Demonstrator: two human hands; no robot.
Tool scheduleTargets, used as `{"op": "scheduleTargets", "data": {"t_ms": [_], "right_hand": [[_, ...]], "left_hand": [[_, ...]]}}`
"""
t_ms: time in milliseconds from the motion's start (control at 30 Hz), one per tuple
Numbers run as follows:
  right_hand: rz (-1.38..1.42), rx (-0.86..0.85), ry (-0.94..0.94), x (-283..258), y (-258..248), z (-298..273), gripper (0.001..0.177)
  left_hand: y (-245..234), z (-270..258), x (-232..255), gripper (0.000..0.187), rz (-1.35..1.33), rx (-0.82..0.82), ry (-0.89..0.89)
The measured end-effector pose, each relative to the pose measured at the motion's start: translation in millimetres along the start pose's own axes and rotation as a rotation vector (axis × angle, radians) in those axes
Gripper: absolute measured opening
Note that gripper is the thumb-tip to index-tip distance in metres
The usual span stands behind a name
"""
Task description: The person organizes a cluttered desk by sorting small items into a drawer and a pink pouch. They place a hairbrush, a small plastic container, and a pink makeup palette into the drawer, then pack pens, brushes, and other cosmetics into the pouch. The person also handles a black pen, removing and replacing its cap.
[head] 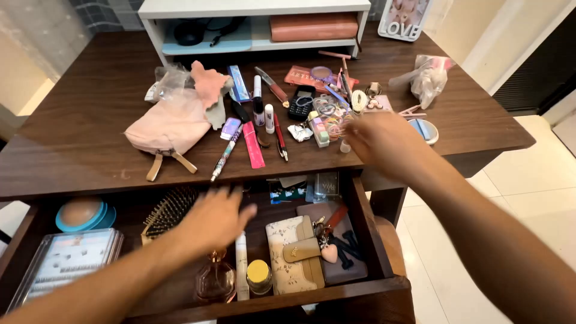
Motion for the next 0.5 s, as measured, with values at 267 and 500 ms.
{"op": "scheduleTargets", "data": {"t_ms": [267,500], "right_hand": [[-0.316,-0.376,-0.007,14,80,150,0.051],[-0.382,-0.562,-0.057,12,84,173,0.072]], "left_hand": [[-77,-78,-8,0.035,-0.372,0.501,0.29],[-131,-141,-49,0.029,-0.389,0.771,0.162]]}}
Point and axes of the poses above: each hand's wrist, its own z-axis towards the middle knuckle, its own y-axis out of the palm, x = y × z, the point moved 4 cm from there along z, towards the middle knuckle, and after that the axes turned 6 degrees about -z, right-handed, at the moved point
